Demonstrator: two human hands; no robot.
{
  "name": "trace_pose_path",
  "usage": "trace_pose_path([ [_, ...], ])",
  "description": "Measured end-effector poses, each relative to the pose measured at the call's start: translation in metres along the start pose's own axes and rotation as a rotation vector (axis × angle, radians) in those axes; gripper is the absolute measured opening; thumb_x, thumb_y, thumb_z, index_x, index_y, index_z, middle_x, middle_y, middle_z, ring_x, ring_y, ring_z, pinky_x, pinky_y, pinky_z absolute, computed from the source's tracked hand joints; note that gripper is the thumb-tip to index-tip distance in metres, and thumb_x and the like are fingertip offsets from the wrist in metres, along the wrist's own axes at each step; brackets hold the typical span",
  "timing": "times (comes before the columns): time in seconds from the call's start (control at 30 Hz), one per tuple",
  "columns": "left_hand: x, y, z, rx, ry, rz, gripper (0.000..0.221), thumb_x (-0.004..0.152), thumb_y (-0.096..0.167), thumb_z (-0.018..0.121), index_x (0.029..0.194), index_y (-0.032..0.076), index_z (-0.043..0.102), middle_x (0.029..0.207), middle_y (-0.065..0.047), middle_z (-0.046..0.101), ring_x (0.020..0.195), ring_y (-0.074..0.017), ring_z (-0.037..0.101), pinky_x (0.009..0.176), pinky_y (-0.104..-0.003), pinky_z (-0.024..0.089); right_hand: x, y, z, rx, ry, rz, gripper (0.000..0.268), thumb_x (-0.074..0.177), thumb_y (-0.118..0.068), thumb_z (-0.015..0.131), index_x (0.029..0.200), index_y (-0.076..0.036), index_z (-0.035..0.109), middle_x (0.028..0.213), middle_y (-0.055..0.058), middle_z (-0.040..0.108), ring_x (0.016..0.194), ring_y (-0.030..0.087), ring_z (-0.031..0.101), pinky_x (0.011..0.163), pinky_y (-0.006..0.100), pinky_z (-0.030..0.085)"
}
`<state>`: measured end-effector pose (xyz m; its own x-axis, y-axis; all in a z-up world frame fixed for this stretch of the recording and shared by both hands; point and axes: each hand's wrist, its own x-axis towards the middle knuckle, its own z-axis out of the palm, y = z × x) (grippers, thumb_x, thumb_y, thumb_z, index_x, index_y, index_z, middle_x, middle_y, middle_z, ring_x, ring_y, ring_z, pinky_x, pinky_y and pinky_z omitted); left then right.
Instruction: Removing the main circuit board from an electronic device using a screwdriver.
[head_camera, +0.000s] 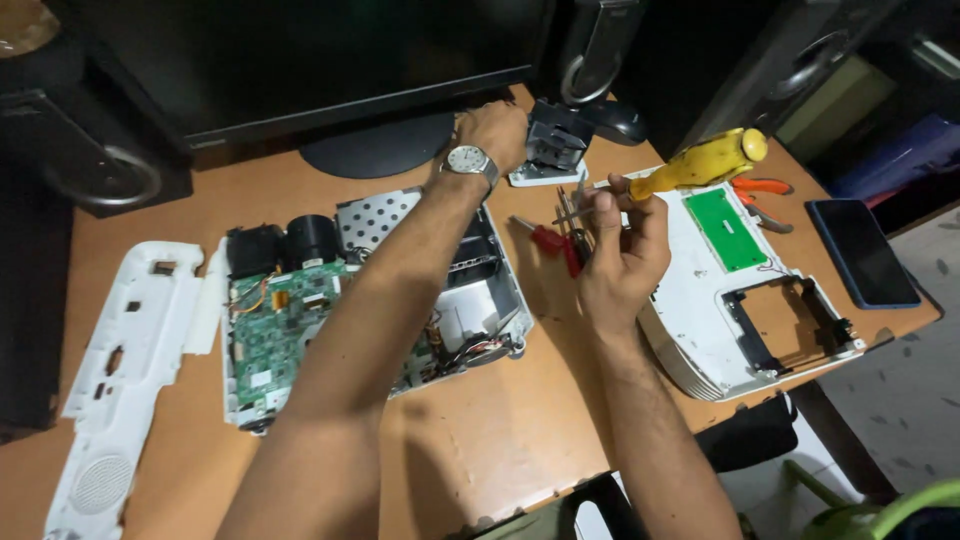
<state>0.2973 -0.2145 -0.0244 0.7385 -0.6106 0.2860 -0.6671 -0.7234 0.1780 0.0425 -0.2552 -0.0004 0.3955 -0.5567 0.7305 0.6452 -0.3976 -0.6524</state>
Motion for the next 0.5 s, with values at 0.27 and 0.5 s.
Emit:
trace_pose_path([
  [0.27,0.01,0.002,0.024,0.255,-0.147,-0.013,0.026,0.085,0.008,0.067,0.108,0.014,0.076,0.107,-0.014,0.073,0.098,-0.0355,0.071,0.072,-0.049,0.061,0.004,-0.009,-0.004,0.014,-0.045,0.116,0.013,0.109,-0.01,0.057,0.1,-0.005,0.05,0.112,0.017,0.063,0.107,0.021,0.067,0.098,0.038,0.061],
  [0.5,0.0,-0.001,-0.011,0.185,-0.185,0.006,0.02,0.086,0.008,0.067,0.104,0.009,0.077,0.107,-0.015,0.071,0.102,-0.036,0.067,0.078,-0.052,0.061,0.004,-0.01,-0.003,0.005,-0.079,0.099,0.013,0.109,-0.012,0.057,0.102,-0.004,0.05,0.116,0.014,0.062,0.099,0.02,0.069,0.093,0.036,0.063],
])
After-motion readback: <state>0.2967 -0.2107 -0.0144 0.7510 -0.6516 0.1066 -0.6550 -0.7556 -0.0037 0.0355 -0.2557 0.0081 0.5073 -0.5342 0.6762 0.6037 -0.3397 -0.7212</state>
